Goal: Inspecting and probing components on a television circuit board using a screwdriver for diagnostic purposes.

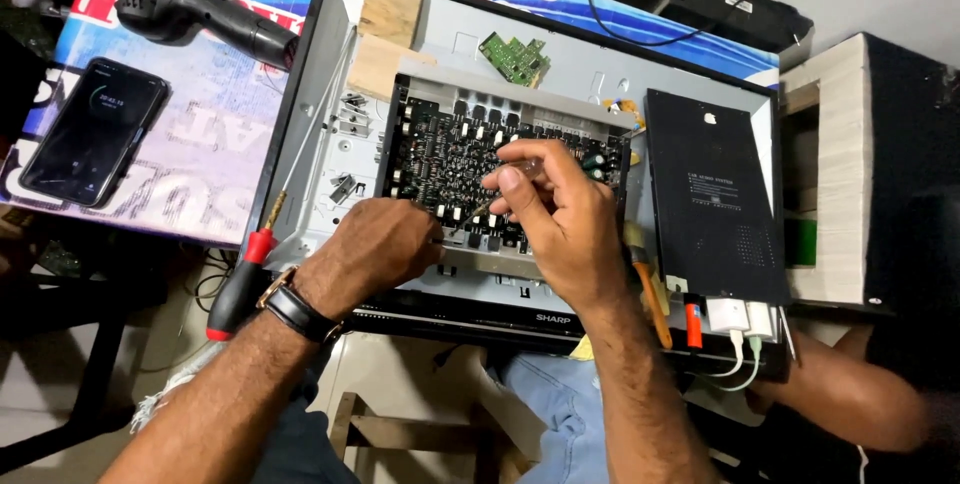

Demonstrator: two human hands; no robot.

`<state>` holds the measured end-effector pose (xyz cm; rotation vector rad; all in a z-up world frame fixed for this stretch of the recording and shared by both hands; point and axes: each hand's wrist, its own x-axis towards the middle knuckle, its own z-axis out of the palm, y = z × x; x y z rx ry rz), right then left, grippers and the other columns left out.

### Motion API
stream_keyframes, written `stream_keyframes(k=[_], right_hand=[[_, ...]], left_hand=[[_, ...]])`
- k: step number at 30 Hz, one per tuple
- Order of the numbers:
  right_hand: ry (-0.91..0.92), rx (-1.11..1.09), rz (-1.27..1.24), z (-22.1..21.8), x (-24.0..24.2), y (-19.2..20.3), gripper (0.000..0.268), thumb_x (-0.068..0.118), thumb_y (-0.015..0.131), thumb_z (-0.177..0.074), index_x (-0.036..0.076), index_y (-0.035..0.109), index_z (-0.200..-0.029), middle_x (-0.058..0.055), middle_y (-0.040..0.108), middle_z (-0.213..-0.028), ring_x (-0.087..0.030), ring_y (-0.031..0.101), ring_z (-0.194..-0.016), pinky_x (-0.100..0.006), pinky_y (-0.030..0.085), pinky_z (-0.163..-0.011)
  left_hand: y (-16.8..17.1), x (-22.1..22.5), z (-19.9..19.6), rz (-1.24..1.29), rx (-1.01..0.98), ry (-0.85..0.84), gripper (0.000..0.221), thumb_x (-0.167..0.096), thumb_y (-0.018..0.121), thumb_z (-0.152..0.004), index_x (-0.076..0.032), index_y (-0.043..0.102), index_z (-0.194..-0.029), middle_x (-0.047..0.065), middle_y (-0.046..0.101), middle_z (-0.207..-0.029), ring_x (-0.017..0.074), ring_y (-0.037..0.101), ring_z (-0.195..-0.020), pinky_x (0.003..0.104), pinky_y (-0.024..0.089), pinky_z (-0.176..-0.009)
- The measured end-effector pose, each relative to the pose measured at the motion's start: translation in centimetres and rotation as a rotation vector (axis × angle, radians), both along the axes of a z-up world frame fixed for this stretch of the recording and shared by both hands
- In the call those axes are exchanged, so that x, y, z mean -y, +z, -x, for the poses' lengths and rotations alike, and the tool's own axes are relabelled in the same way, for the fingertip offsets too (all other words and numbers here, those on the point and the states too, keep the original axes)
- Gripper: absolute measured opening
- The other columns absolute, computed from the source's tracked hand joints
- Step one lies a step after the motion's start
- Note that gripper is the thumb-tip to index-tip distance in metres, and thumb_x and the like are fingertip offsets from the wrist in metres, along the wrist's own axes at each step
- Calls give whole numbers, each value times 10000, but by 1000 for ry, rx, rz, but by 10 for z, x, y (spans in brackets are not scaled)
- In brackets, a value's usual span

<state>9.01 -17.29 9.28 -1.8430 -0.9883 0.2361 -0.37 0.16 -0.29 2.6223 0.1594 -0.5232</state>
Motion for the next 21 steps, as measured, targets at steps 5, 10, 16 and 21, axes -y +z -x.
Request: stream_keyframes(k=[5, 10, 16, 21], right_hand=[[4, -4, 13, 0, -1, -1, 279, 230, 511, -1080, 0, 605, -1204, -211, 752, -930, -233, 752, -747, -335, 647, -644], [11, -17, 36, 0, -1, -3, 286, 244, 511, -1081, 6, 600, -1210, -214, 754, -938, -239, 755, -755, -344, 651, -650], [19, -11, 46, -1, -3, -6, 288, 250, 511, -1082, 10, 598, -1217, -211, 755, -939, -240, 755, -758, -343, 653, -647], [20, -12, 44, 0, -3, -5, 288, 249, 514, -1080, 9, 599, -1215, -212, 755, -940, -241, 755, -759, -344, 651, -648]], left_hand=[[5, -1, 0, 0, 15, -7, 373, -391, 656, -943, -79, 799, -798, 162, 752, -736, 340, 766, -868, 461, 603, -803], [4, -2, 0, -8, 17, -22, 372, -386, 653, -949, -77, 798, -799, 159, 750, -728, 333, 768, -855, 448, 605, -791], [1, -1, -1, 5, 21, -9, 375, -388, 659, -934, -66, 801, -805, 174, 755, -750, 354, 765, -868, 464, 601, -788], [-5, -1, -1, -15, 26, -8, 355, -385, 661, -932, -83, 807, -817, 161, 759, -753, 343, 766, -861, 456, 603, -784]])
